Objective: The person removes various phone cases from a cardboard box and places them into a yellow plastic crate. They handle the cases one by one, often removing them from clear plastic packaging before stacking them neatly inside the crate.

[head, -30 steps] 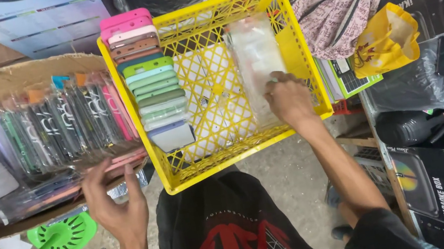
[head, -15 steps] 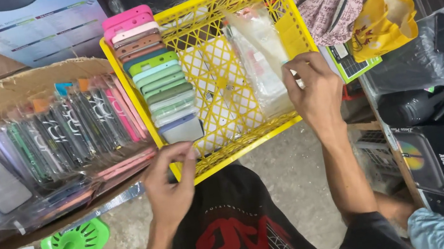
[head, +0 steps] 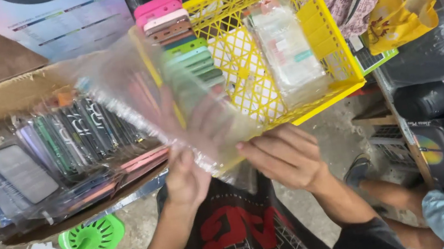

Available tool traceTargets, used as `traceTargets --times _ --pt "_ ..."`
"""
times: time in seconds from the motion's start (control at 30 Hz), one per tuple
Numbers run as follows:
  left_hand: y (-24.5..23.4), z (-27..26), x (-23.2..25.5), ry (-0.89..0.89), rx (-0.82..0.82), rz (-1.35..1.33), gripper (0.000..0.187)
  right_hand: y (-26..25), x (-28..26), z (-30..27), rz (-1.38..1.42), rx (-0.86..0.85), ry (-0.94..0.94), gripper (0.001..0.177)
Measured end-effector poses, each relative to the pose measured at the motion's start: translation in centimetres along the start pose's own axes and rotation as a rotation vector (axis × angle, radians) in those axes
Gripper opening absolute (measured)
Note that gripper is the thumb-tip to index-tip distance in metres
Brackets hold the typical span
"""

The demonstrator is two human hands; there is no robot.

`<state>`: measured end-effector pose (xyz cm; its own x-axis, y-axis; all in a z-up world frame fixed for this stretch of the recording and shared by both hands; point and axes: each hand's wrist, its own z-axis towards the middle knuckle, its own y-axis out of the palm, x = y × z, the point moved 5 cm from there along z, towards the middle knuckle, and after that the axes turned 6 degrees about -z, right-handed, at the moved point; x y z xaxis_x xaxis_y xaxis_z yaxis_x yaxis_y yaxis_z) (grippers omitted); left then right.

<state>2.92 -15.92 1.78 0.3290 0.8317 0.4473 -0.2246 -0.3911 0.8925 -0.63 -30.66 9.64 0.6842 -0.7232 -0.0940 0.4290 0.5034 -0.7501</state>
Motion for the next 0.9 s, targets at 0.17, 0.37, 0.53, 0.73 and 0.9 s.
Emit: traceTargets --times 0.17,0.37,0.53,0.73,0.9 --pt "-2.2 0.3 1.7 0.007 0.124 -0.124 0.103 4.2 -2.6 -1.9 0.186 0.037 0.076 0.025" --pt "-4.1 0.1 1.8 0.076 0.211 -0.222 0.095 6.7 -3.2 -2.8 0.408 0.011 0.241 0.046" --pt "-4.8 -0.4 2.1 0.152 0.192 -0.315 0.091 7.0 -4.6 -0.4 0.355 -0.154 0.140 0.068" --pt "-6.9 -0.7 2.3 0.136 0.288 -0.170 0.089 8.1 -3.5 -2.8 0.339 -0.231 0.139 0.063" --pt "-11.0 -1.9 4.0 0.229 0.428 -0.137 0.077 8.4 -0.1 -5.0 0.218 -0.056 0.388 0.033"
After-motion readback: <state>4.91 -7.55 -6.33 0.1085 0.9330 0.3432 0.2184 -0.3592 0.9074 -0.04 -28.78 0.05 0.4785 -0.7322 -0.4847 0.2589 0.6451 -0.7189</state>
